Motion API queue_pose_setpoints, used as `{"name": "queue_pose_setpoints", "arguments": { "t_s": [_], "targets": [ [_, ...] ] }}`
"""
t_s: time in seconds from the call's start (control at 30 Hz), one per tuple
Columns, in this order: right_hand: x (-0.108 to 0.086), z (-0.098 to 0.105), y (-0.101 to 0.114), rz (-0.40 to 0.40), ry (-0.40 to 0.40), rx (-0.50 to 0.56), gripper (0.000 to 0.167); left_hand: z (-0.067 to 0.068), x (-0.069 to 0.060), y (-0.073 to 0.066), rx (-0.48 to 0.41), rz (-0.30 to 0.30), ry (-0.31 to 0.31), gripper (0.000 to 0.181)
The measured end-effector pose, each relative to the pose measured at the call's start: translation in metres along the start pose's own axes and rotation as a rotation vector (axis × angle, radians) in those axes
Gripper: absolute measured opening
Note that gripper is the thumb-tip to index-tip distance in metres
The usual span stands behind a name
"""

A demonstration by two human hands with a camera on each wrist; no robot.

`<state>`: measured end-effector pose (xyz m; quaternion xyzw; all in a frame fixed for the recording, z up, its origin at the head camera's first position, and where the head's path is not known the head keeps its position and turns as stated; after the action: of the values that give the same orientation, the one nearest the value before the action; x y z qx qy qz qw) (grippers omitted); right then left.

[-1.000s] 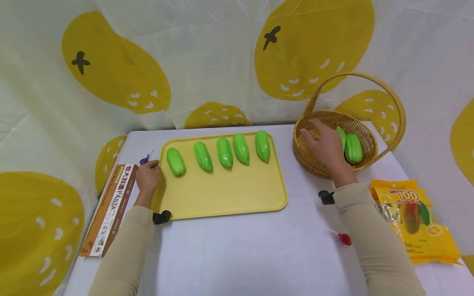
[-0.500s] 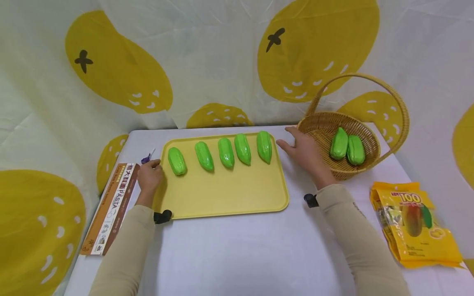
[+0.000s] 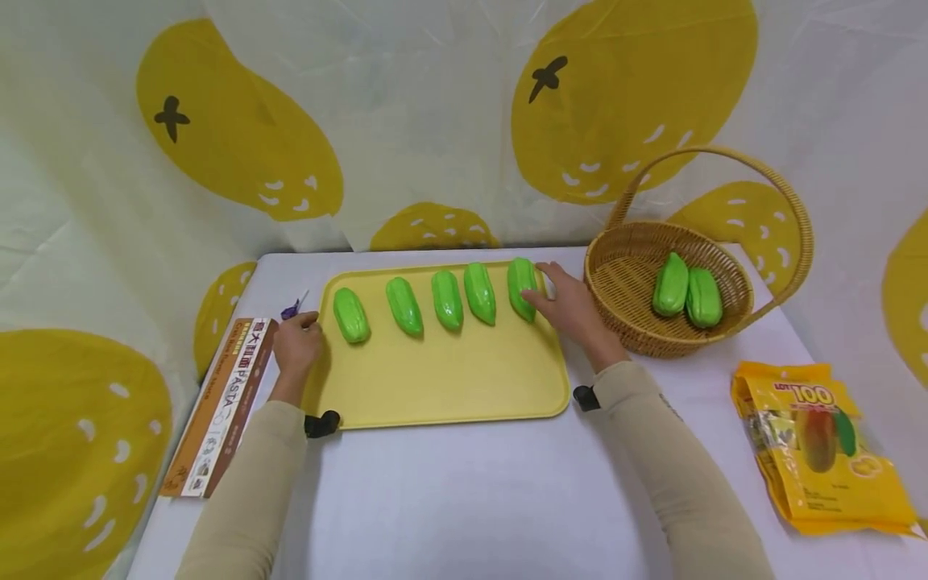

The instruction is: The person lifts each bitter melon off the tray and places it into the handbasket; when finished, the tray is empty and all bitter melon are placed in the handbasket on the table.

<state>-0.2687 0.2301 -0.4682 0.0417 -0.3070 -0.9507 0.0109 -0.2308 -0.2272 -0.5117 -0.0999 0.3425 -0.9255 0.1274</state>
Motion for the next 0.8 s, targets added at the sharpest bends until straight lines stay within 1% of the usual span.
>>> {"name": "queue_pose_setpoints", "arguments": {
  "t_s": [0.17, 0.37, 0.47, 0.6, 0.8],
  "targets": [
    [0.004, -0.008, 0.002, -0.015, 0.033, 0.027, 0.069, -0.001, 0.001, 0.000, -0.006, -0.002, -0.003, 0.038],
    [0.007, -0.017, 0.004, -0.066, 0.091, 0.002, 0.074, -0.001, 0.000, 0.002, -0.008, 0.003, -0.003, 0.038],
    [0.008, -0.018, 0.005, -0.072, 0.100, -0.015, 0.074, 0.000, 0.000, 0.002, -0.011, 0.005, -0.004, 0.038],
    [0.011, -0.020, 0.006, -0.076, 0.111, -0.011, 0.073, 0.000, -0.001, 0.001, -0.014, 0.002, -0.007, 0.038],
    [0.013, -0.023, 0.009, -0.067, 0.105, -0.009, 0.072, -0.001, -0.001, 0.002, -0.016, 0.003, -0.001, 0.038]
  ]
}}
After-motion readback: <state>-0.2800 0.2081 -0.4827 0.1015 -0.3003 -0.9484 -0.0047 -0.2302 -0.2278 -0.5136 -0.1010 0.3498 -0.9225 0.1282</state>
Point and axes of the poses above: each hand's wrist, its own x-axis towards the middle knuckle, its own z-axis out of the back of the hand, y = z × x, the point moved 2 cm from there along x, towards the middle knuckle, and after that the axes turned 11 degrees about -z, right-handed, at the moved point
